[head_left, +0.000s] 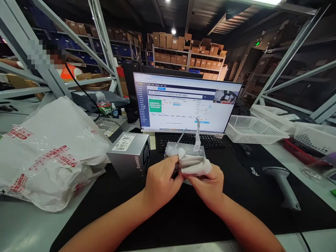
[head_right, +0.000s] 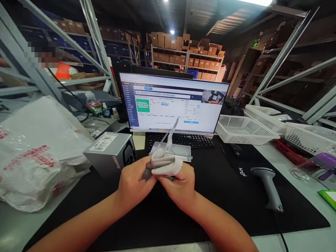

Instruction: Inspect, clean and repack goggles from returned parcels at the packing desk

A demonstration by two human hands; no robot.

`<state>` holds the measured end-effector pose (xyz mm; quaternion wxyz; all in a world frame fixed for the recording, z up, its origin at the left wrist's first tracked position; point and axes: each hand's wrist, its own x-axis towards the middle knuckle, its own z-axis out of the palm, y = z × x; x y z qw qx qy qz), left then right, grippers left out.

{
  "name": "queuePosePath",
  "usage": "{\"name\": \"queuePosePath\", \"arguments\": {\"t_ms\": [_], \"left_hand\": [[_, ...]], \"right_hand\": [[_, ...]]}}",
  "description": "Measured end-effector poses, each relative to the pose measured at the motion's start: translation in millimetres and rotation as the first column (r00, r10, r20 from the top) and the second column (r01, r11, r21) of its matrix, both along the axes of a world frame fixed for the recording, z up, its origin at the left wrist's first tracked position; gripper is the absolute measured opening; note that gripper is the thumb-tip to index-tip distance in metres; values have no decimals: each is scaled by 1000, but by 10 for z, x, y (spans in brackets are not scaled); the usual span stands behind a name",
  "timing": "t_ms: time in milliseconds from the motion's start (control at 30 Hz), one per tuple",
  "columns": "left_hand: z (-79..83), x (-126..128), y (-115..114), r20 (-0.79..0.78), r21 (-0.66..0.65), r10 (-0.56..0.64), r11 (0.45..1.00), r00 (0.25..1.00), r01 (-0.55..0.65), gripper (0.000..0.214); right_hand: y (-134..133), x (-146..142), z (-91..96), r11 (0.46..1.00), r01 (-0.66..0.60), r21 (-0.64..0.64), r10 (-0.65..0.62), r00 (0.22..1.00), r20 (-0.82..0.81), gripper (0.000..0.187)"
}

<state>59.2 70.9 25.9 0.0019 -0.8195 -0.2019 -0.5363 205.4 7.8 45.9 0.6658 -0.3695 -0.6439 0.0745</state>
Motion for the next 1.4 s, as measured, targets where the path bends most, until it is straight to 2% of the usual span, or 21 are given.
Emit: {"name": "queuePosePath", "arguments": {"t_ms": [67,167,233,333,433,533,700,833,967,1067,1167,1267,1333,1400], "left_hand": [[-51,35,1,-11,23,-32,999,999,32,32],[-63,69,-4,-20,31,-87,996,996,88,50],[-29,73,-8,-52,-3,-144,990,988,144,55],[36,62,11,-105,-41,-231,973,967,228,60],[78,39,60,-156,-34,-302,953,940,301,64],[107,12,106,-195,-42,-320,947,927,318,65],[149,-31,128,-192,-62,-326,945,926,320,62],[157,-39,111,-179,-100,-336,941,925,323,60],[138,-35,89,-154,-152,-277,955,949,254,58],[99,-30,86,-140,-192,-225,961,964,197,57],[39,-20,92,-103,-207,-230,956,968,205,58],[7,-16,105,-72,-233,-267,941,961,244,58],[31,-26,118,-74,-235,-282,937,957,258,59],[95,-46,131,-122,-213,-308,937,944,278,60]], "right_hand": [[-32,-27,-13,997,63,50,-66,997,48,25],[-81,-41,30,999,48,-16,-49,998,-38,24],[-85,-10,89,991,-15,-131,-10,983,-182,19],[-46,106,165,944,-155,-292,18,905,-425,17],[15,250,197,905,-308,-295,81,804,-589,20],[53,356,211,887,-379,-265,130,753,-645,20],[43,480,246,869,-399,-292,168,794,-584,17],[26,527,259,887,-341,-311,140,841,-522,19],[16,386,221,938,-189,-289,32,880,-474,19],[9,163,110,953,-97,-288,-35,907,-421,15],[15,-30,-38,968,17,-249,-101,940,-327,12],[26,-70,-95,982,105,-155,-135,972,-195,12],[21,-3,-42,981,30,-194,-64,983,-171,8],[5,113,62,934,-159,-320,69,959,-275,8]]}}
